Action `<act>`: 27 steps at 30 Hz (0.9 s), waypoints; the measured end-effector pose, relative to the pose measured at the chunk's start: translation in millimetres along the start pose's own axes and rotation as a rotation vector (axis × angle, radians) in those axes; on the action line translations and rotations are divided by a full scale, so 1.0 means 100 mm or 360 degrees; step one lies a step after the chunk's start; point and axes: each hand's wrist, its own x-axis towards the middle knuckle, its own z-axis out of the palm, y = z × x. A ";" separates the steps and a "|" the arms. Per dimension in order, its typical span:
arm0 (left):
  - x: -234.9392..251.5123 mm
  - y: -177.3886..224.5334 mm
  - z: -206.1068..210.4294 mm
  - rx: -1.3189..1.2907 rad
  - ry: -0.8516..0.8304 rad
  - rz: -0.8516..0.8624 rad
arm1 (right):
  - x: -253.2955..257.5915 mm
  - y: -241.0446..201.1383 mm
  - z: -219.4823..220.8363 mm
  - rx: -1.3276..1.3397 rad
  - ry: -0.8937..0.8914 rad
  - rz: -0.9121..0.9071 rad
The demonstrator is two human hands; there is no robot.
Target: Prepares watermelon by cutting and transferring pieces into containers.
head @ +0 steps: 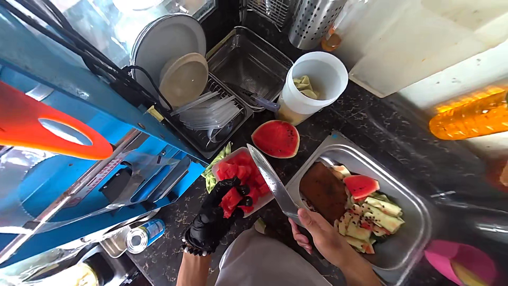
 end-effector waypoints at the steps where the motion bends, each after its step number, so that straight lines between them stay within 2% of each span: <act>1: 0.02 -0.01 -0.01 0.0058 -0.0017 0.0047 | -0.01 0.02 -0.01 0.0014 0.0019 0.0003; 3: 0.03 -0.01 0.00 0.0225 -0.0005 0.0114 | -0.03 0.07 -0.02 0.0028 0.0059 0.0019; 5: 0.04 -0.05 0.05 0.0715 0.0158 0.0276 | -0.06 0.12 -0.04 0.0013 0.0113 0.0011; 9: 0.17 -0.32 0.07 0.2612 0.0255 0.0653 | -0.10 0.18 -0.08 0.0027 0.0247 0.0054; 11: 0.24 -0.46 0.05 0.3388 0.0219 0.0689 | -0.09 0.19 -0.09 0.0046 0.0296 0.0088; 12: 0.25 -0.48 0.03 0.3633 0.0228 0.0642 | -0.09 0.20 -0.10 0.0047 0.0317 0.0083; 13: 0.25 -0.46 0.01 0.3693 0.0275 0.0600 | -0.09 0.20 -0.11 0.0036 0.0331 0.0068; 16: 0.26 -0.18 -0.13 0.3369 0.0516 0.0633 | -0.11 0.20 -0.14 0.0027 0.0351 0.0021; 18: 0.32 0.07 -0.20 0.3280 0.0504 0.0602 | -0.13 0.22 -0.15 0.0046 0.0354 0.0020; 19: 0.36 0.18 -0.18 0.3343 0.0469 0.0502 | -0.13 0.23 -0.14 0.0052 0.0356 0.0024; 22: 0.49 0.40 0.23 0.3414 0.0374 -0.0231 | -0.12 0.25 -0.10 0.0064 0.0344 0.0041; 23: 0.54 0.42 0.34 0.3392 0.0355 -0.0373 | -0.11 0.25 -0.09 0.0073 0.0335 0.0043; 24: 0.59 0.42 0.32 0.3421 0.0308 -0.0362 | -0.11 0.25 -0.07 0.0076 0.0325 0.0049; 26: 0.65 0.40 0.05 0.3552 0.0197 -0.0162 | -0.11 0.26 -0.05 0.0069 0.0315 0.0059; 27: 0.61 0.42 0.06 0.3526 0.0200 -0.0126 | -0.12 0.27 -0.05 0.0065 0.0318 0.0064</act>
